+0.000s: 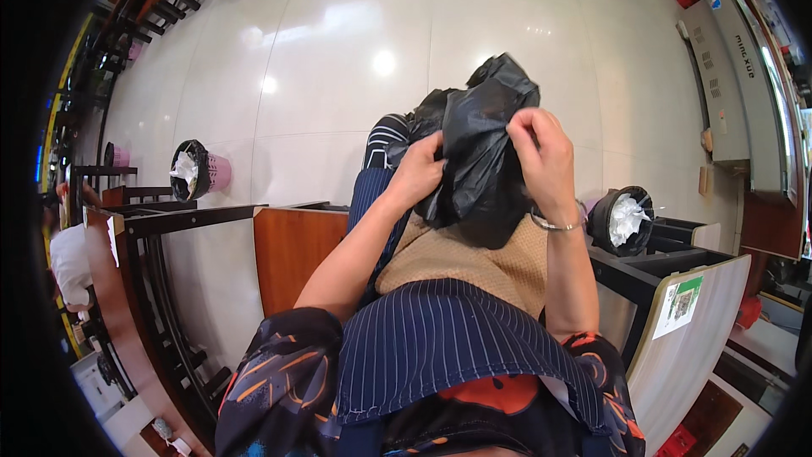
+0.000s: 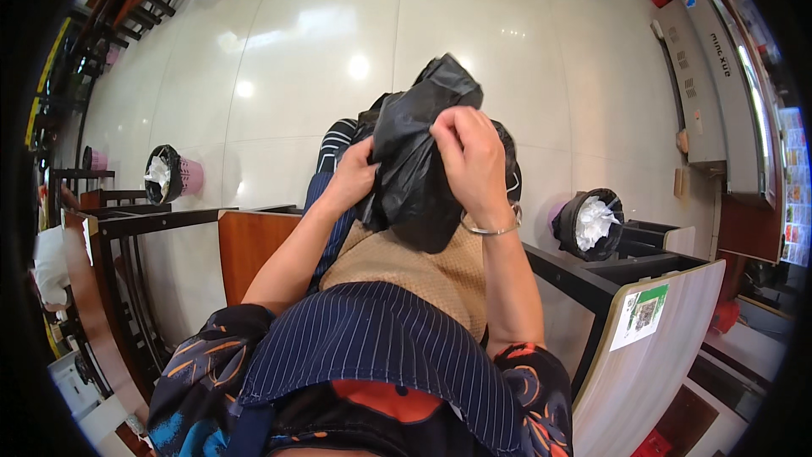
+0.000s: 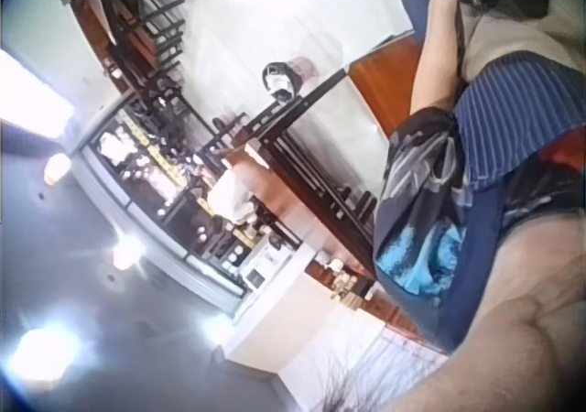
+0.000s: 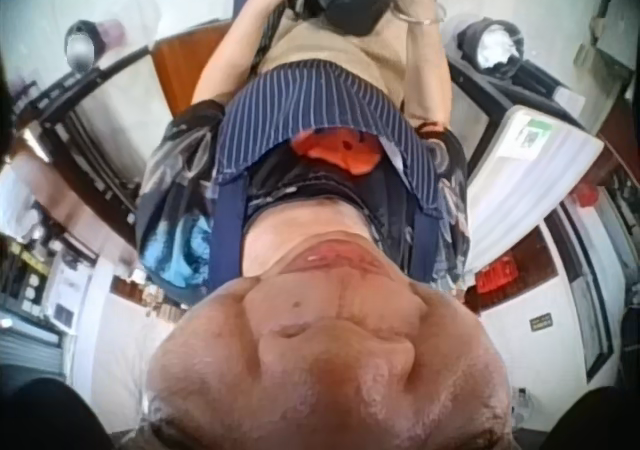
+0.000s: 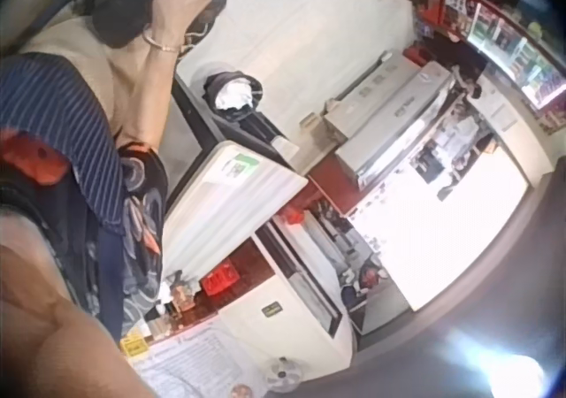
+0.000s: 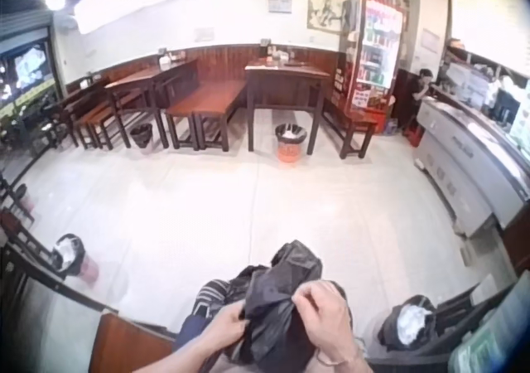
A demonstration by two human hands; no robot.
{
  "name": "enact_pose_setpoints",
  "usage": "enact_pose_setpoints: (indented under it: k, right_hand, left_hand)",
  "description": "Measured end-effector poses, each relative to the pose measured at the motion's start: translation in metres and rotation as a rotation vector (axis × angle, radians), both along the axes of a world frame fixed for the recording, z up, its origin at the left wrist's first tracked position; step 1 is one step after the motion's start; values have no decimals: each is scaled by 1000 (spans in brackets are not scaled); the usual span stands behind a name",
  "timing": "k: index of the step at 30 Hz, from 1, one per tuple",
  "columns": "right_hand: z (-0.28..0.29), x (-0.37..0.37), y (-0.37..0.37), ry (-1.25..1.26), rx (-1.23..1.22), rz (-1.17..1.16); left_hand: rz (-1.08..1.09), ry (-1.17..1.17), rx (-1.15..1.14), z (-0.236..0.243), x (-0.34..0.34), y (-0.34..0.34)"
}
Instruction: The person takes a black plastic bag from a red bag, walks to a dining area, and lines two pink trash bins with the black bags. They adjust the bags inside the bins and tie the excess material.
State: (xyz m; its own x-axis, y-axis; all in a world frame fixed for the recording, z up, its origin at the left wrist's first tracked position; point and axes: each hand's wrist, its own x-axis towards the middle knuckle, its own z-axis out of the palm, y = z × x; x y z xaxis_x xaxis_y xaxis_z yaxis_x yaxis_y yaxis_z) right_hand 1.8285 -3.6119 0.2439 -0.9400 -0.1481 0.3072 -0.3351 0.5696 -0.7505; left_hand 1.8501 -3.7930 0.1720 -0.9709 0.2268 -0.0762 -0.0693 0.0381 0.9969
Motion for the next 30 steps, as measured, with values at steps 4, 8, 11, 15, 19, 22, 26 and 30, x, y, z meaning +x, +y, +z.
enact_pose_setpoints:
  k: [4, 8, 11, 15, 19, 22, 26, 30]
  right_hand:
    - [-14, -16, 11, 25, 91, -74]
    - [3, -13, 4, 195, 111, 15]
    - [-4, -20, 16, 196, 177, -78]
    - [14, -4, 21, 201, 69, -189]
    - [11, -4, 46, 107, -82, -385]
    - [11, -2, 78, 233, -162, -534]
    - [-6, 1, 108, 222, -233, -627]
    - [-28, 18, 98, 70, -274, -535]
  left_hand:
    - [-29, 77, -225, 3, -9, -3]
    - [42, 84, -98, 7, -9, -1]
    - [60, 242, -282, 10, -10, -3]
    - [163, 313, -363, 11, -12, -7]
    - [289, 414, -463, 10, -21, -12]
    - [467, 272, -359, -7, -31, -39]
    - [774, 15, 64, -37, -42, -105]
    - [1112, -4, 320, -71, -34, -167]
